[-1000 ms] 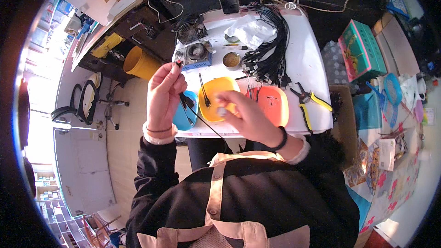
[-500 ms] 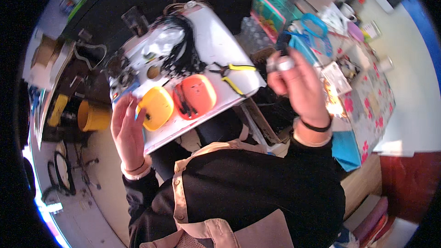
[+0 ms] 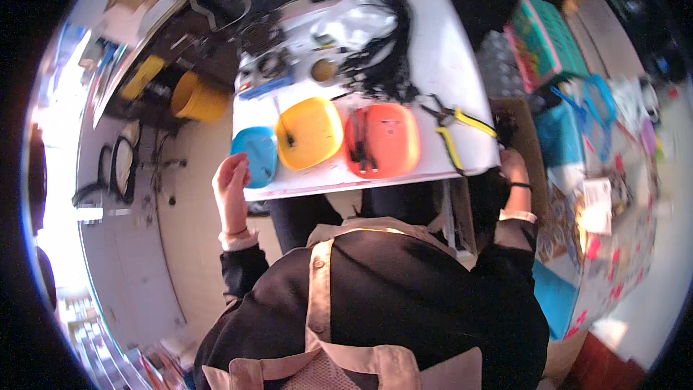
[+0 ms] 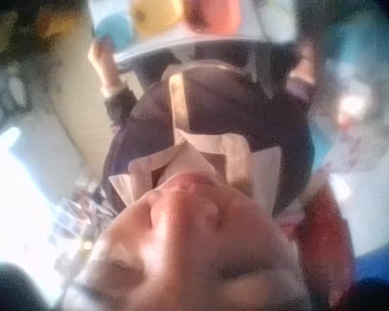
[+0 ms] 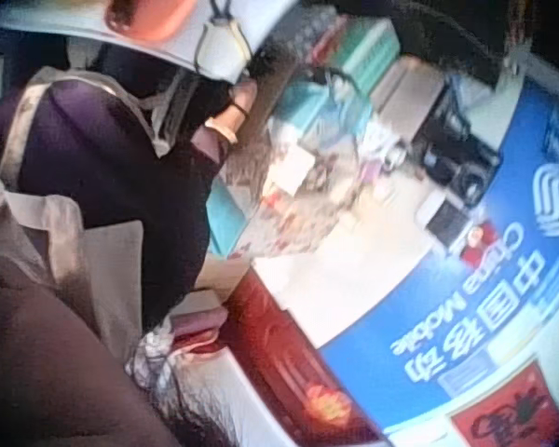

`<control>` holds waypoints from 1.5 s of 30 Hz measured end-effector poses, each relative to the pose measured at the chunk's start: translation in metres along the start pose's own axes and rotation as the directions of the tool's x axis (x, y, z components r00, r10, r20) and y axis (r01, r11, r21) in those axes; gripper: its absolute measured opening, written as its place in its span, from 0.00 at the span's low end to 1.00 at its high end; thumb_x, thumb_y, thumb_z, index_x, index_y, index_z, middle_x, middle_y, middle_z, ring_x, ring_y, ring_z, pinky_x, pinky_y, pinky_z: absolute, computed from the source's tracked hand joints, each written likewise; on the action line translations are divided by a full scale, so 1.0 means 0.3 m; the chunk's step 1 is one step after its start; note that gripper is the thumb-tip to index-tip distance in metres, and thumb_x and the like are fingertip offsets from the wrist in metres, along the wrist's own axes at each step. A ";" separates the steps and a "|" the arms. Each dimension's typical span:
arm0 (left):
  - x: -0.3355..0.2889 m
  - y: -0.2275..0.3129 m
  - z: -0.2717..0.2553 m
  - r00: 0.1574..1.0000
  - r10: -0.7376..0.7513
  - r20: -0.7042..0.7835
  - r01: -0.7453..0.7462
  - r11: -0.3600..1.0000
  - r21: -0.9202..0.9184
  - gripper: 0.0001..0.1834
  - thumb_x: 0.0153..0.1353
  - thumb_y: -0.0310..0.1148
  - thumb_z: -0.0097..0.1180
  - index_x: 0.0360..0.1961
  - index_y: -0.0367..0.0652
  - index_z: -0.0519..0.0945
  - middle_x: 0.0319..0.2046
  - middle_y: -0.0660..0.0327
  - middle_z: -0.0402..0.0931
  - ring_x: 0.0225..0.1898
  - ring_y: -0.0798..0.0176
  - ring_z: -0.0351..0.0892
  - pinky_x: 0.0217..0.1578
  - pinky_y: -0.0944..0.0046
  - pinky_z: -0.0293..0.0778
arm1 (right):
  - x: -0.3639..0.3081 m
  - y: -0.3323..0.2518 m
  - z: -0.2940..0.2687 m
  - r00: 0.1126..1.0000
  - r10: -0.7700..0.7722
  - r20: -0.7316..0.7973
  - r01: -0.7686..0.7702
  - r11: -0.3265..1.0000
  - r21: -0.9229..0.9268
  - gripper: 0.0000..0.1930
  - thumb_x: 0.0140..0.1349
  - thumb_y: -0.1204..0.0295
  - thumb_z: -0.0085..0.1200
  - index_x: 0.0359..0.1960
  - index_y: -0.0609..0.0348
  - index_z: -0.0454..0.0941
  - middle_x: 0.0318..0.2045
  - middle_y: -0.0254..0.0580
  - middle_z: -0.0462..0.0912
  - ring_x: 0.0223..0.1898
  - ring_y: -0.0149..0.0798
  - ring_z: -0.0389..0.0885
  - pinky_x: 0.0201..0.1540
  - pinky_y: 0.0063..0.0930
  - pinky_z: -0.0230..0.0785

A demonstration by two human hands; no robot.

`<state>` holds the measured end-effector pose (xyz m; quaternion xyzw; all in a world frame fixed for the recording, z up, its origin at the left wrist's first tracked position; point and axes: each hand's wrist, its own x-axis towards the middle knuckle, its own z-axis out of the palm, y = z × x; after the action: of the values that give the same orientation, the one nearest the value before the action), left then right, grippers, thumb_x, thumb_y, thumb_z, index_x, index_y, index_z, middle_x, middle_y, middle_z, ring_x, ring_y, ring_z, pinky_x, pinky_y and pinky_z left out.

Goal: The person repeatedly picks a black wire, strips the end, and attaches a small white connector. Finished wires are placed into a red tray on the table. The person works continuously at a cluttered workbench with multiple trays and tools.

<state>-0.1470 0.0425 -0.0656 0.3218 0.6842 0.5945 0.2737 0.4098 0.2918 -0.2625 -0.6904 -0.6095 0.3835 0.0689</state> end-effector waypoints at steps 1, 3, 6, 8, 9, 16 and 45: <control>0.021 -0.014 -0.014 0.999 0.028 -0.024 -0.024 0.991 0.135 0.08 0.63 0.23 0.54 0.42 0.34 0.80 0.28 0.66 0.75 0.26 0.76 0.68 0.27 0.77 0.64 | 0.014 0.007 -0.004 0.983 -0.139 -0.123 0.110 0.970 -0.216 0.23 0.68 0.55 0.44 0.31 0.64 0.80 0.29 0.57 0.81 0.32 0.58 0.80 0.32 0.47 0.71; 0.071 -0.042 -0.032 0.992 0.108 -0.060 -0.078 0.925 0.372 0.06 0.61 0.24 0.55 0.38 0.35 0.81 0.25 0.65 0.77 0.23 0.75 0.71 0.25 0.74 0.66 | 0.009 -0.040 -0.033 0.864 -0.134 -0.485 -0.069 0.923 -0.378 0.20 0.66 0.57 0.46 0.33 0.64 0.80 0.33 0.62 0.81 0.39 0.64 0.79 0.40 0.53 0.69; 0.142 -0.089 -0.038 0.969 0.246 0.002 -0.172 0.673 0.719 0.09 0.58 0.30 0.59 0.31 0.32 0.82 0.26 0.48 0.81 0.26 0.56 0.82 0.30 0.62 0.75 | -0.082 -0.233 -0.148 0.774 -0.266 -0.575 0.162 0.960 -0.227 0.13 0.66 0.66 0.49 0.39 0.64 0.79 0.32 0.61 0.82 0.36 0.59 0.81 0.38 0.45 0.72; 0.186 -0.134 -0.020 0.981 0.195 -0.004 -0.106 0.549 0.829 0.12 0.57 0.35 0.60 0.27 0.34 0.81 0.25 0.46 0.80 0.29 0.44 0.81 0.32 0.55 0.75 | -0.179 -0.423 -0.173 0.798 -0.289 -0.530 0.341 0.940 0.000 0.09 0.66 0.71 0.50 0.42 0.64 0.78 0.32 0.53 0.84 0.36 0.45 0.85 0.38 0.34 0.74; 0.198 -0.154 -0.015 0.977 0.215 -0.001 -0.109 0.497 0.861 0.12 0.57 0.35 0.61 0.26 0.34 0.81 0.25 0.46 0.80 0.29 0.44 0.81 0.32 0.54 0.75 | -0.232 -0.523 -0.172 0.812 -0.332 -0.481 0.406 0.912 0.056 0.09 0.66 0.73 0.50 0.43 0.63 0.77 0.32 0.49 0.85 0.36 0.39 0.85 0.39 0.30 0.74; 0.206 -0.187 -0.020 0.982 0.186 -0.030 -0.081 0.561 0.824 0.09 0.55 0.31 0.61 0.28 0.35 0.78 0.27 0.45 0.78 0.31 0.40 0.78 0.34 0.48 0.74 | -0.384 -1.130 0.192 0.575 -0.805 0.144 0.706 0.578 0.409 0.08 0.67 0.73 0.53 0.41 0.65 0.78 0.32 0.35 0.82 0.33 0.25 0.80 0.37 0.19 0.74; -0.025 0.105 0.100 0.974 -0.063 0.216 0.198 0.693 -0.693 0.07 0.70 0.31 0.49 0.41 0.37 0.75 0.32 0.59 0.79 0.23 0.76 0.67 0.23 0.75 0.65 | -0.633 -1.343 0.333 0.486 -0.847 0.215 0.697 0.524 0.489 0.09 0.63 0.68 0.59 0.32 0.63 0.78 0.18 0.23 0.72 0.21 0.17 0.66 0.22 0.18 0.59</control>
<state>-0.1159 0.0587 -0.0387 0.1927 0.3964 0.7604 0.4771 0.0379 0.1844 -0.0207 -0.2087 -0.7803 0.5481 0.2173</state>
